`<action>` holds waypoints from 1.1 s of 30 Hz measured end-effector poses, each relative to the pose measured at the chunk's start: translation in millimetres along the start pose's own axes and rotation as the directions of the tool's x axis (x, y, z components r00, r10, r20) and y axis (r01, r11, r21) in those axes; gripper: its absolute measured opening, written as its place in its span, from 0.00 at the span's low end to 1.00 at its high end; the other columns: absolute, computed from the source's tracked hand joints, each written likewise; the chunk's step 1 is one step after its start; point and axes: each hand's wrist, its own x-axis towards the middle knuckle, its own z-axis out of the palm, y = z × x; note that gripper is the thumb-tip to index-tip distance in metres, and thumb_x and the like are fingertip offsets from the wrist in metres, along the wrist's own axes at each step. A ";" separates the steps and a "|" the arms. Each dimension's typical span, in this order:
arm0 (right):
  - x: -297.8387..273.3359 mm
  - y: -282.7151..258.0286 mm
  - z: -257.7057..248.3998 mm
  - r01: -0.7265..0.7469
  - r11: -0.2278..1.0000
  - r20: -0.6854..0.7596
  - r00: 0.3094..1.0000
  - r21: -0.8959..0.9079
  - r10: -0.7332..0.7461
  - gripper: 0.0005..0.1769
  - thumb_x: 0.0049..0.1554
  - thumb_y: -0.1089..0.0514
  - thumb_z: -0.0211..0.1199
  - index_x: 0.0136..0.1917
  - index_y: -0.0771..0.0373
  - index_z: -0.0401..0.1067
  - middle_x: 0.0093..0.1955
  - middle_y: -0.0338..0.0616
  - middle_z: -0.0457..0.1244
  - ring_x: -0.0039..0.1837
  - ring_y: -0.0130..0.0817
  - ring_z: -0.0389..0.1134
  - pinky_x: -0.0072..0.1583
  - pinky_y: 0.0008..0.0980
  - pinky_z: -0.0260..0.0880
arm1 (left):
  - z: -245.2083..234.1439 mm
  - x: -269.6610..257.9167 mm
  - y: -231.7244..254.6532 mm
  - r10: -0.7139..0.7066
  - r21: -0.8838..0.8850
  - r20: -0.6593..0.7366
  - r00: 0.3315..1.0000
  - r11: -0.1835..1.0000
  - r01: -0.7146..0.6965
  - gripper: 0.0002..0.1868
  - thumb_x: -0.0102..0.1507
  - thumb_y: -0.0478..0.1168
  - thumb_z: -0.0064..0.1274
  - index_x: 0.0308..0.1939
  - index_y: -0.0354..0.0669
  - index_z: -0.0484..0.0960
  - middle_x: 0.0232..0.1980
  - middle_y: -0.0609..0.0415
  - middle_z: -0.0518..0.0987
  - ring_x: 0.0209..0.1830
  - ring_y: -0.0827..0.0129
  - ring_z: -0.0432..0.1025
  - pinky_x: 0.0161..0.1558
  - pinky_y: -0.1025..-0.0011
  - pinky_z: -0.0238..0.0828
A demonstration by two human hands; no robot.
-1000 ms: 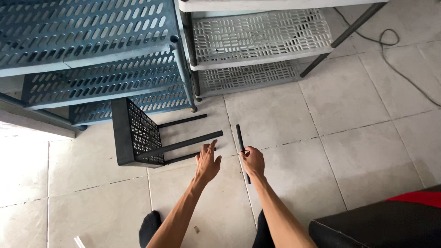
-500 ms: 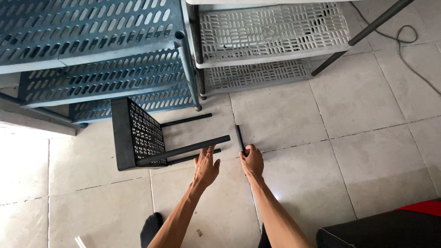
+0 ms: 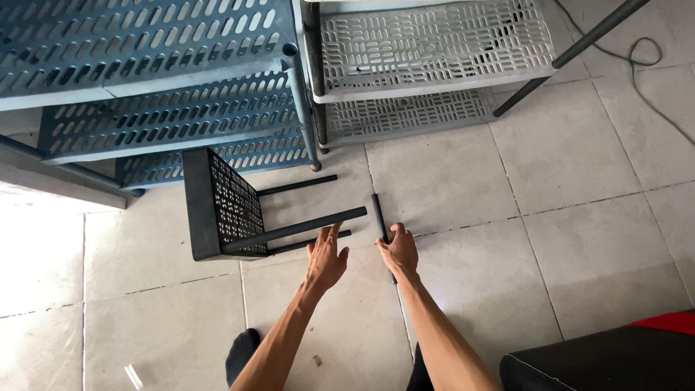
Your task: The person takes apart a small black plastic shelf on the tiled floor, detaching its legs and frame tubes by hand. They then disassemble a blue plastic shoe rack, lifting off its perforated shelves and pulling out the support poles, laying the parts on the floor.
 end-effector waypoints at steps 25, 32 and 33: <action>-179.7 -143.7 -195.5 0.649 0.758 -0.425 0.706 0.068 -0.567 0.28 0.56 0.63 0.60 0.70 0.60 0.61 0.56 0.52 0.59 0.59 0.46 0.64 0.59 0.45 0.67 | -183.8 -125.2 121.5 0.325 0.170 0.026 0.945 0.931 -0.324 0.14 0.64 0.32 0.49 0.52 0.43 0.83 0.53 0.45 0.80 0.42 0.51 0.78 0.52 0.58 0.73; -202.0 -193.4 -246.5 0.809 0.565 -0.228 0.527 -0.160 -0.819 0.28 0.57 0.60 0.62 0.69 0.62 0.61 0.58 0.52 0.59 0.58 0.47 0.65 0.58 0.47 0.66 | -259.5 -145.9 126.6 0.503 0.342 -0.066 0.862 0.823 -0.454 0.18 0.60 0.27 0.50 0.54 0.38 0.82 0.52 0.43 0.79 0.46 0.52 0.77 0.54 0.58 0.72; -206.0 -199.8 -253.8 0.814 0.549 -0.162 0.525 -0.191 -0.835 0.28 0.57 0.60 0.63 0.69 0.62 0.61 0.58 0.53 0.58 0.57 0.47 0.65 0.57 0.48 0.65 | -269.5 -149.0 125.1 0.508 0.361 -0.058 0.859 0.813 -0.456 0.19 0.60 0.26 0.49 0.54 0.38 0.82 0.52 0.43 0.79 0.47 0.52 0.77 0.54 0.58 0.71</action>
